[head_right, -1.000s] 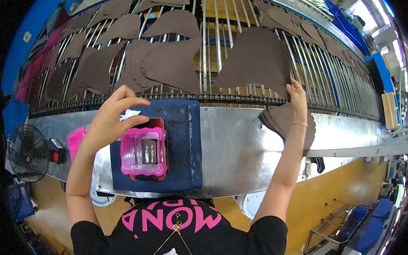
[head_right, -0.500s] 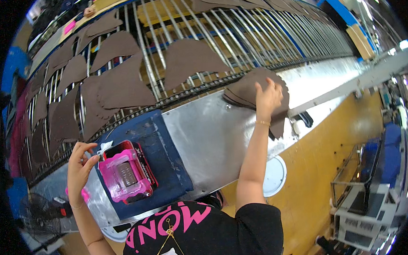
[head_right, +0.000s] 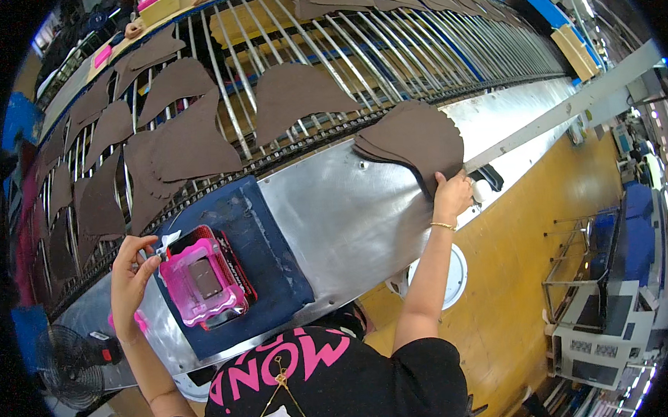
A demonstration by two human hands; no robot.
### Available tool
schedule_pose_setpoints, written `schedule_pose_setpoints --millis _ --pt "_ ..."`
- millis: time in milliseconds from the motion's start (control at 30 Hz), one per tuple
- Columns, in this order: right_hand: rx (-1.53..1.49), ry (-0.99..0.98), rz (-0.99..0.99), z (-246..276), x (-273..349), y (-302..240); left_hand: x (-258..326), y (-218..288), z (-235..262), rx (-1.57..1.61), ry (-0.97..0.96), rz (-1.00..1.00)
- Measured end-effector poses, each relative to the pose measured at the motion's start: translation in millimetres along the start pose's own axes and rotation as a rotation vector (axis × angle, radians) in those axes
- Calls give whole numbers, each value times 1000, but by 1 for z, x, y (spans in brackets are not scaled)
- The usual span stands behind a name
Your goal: The person repeatedly picks up brown leather pieces from a conveyor belt, wipes them with a white cloth, and places them back on the belt. The person also briefly handles a pink plastic container and a small metal tool during the process.
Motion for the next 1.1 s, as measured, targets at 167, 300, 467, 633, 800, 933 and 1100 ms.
schedule_pose_setpoints --millis 167,300,467,633,800,933,1100 --pt "-29 -58 32 -2 -6 -3 9 -3 6 37 13 -20" --pt "42 57 152 25 2 -16 12 -1 4 -8 9 -42" --pt "-471 -316 116 85 28 -56 11 9 9 -37 18 -81" --pt "-1093 -272 449 197 67 -109 2 29 -2 -1 34 -158" --pt "-1719 -637 754 224 137 -184 9 26 9 313 256 -155" --pt "-1798 -852 872 225 211 -236 50 2 58 525 261 96" --pt "-1348 -668 1349 219 290 -270 139 1 133 207 608 -23"
Point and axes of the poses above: each hand's wrist, its own x-axis away from the middle knuckle, its own z-axis out of the back of the hand, y = z × x, the point moved 8 cm from there along -x, towards the middle knuckle, and after that the axes turned 5 degrees about x, right-handed, at the moved point
